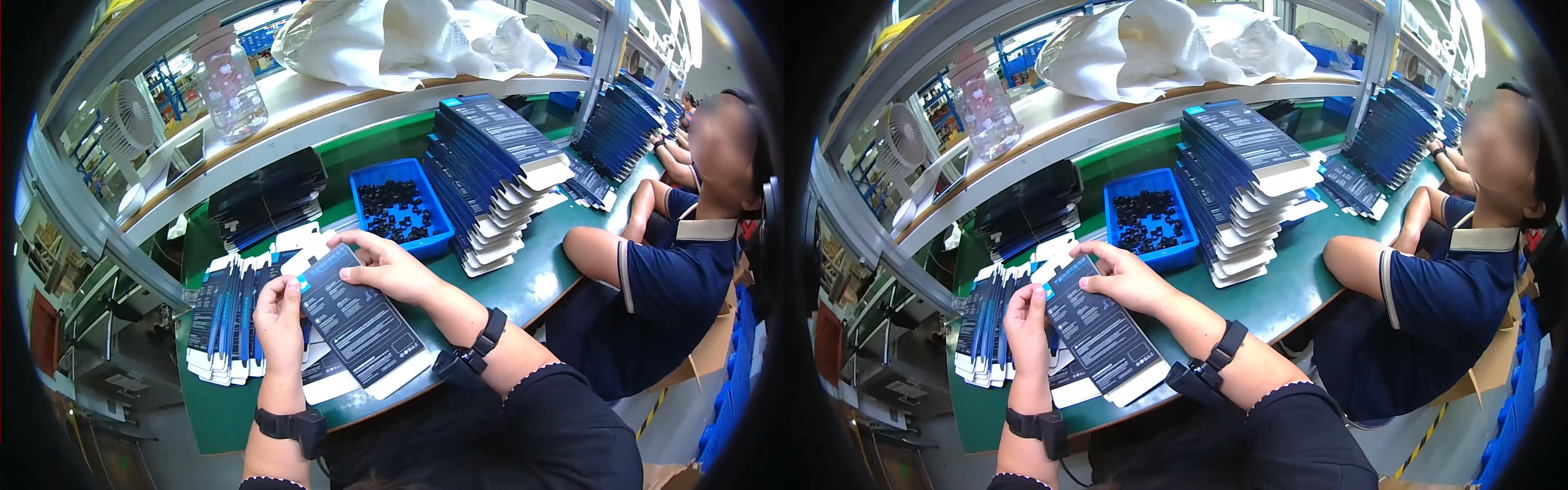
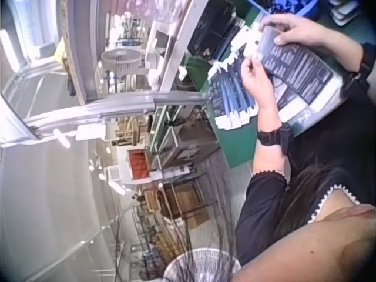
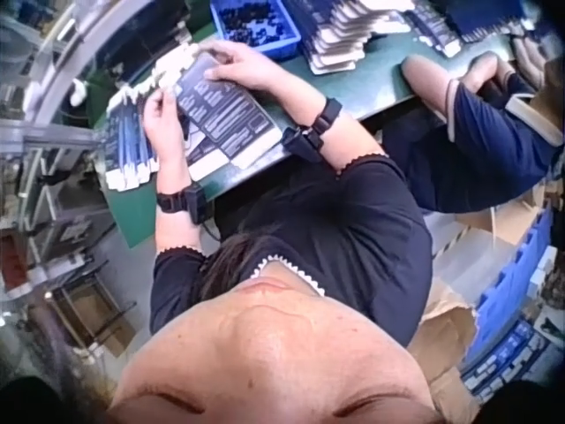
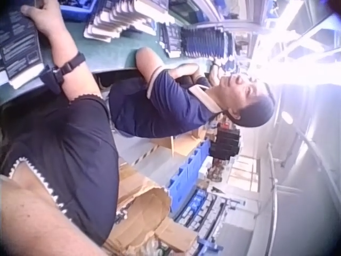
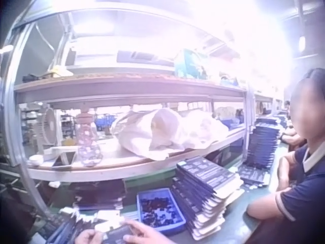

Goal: Folding and assembling cardboard product packaging on a manufacturing assembly line.

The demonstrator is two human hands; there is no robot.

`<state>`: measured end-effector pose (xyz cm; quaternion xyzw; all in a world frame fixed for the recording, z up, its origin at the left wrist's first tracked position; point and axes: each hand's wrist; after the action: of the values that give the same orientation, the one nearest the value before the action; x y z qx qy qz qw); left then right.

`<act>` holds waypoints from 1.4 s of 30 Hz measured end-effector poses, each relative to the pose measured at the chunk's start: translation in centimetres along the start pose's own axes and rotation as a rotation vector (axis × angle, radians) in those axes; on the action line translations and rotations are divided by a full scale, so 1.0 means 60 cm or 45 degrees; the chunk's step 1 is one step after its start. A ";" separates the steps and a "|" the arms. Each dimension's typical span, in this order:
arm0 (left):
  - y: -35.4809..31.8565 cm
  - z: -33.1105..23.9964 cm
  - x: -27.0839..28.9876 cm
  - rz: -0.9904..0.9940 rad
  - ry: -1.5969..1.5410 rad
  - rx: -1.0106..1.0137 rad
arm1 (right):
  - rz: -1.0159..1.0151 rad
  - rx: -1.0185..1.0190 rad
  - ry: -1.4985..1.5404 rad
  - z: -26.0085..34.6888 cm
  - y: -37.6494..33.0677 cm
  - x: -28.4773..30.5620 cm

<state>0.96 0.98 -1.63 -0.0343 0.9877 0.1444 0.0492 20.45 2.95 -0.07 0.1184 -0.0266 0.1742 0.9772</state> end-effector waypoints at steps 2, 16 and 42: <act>0.005 0.012 0.001 0.051 -0.029 0.098 | 0.048 -0.083 0.308 -0.002 -0.001 0.007; 0.001 0.002 -0.006 -0.001 -0.104 -0.092 | -0.021 0.118 0.513 -0.011 0.005 0.001; -0.030 -0.060 -0.005 0.368 1.087 -0.408 | -0.230 0.099 0.391 -0.001 0.008 0.025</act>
<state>1.06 -1.75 1.35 0.0402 0.8796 0.2731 -0.3874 21.68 3.87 0.14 0.1299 0.1402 0.1028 0.9762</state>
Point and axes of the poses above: each hand's wrist, its own y-axis towards the middle knuckle, its own x-axis out of the back of the hand, z = x × y, and after that the axes turned 1 degree about z, right-handed
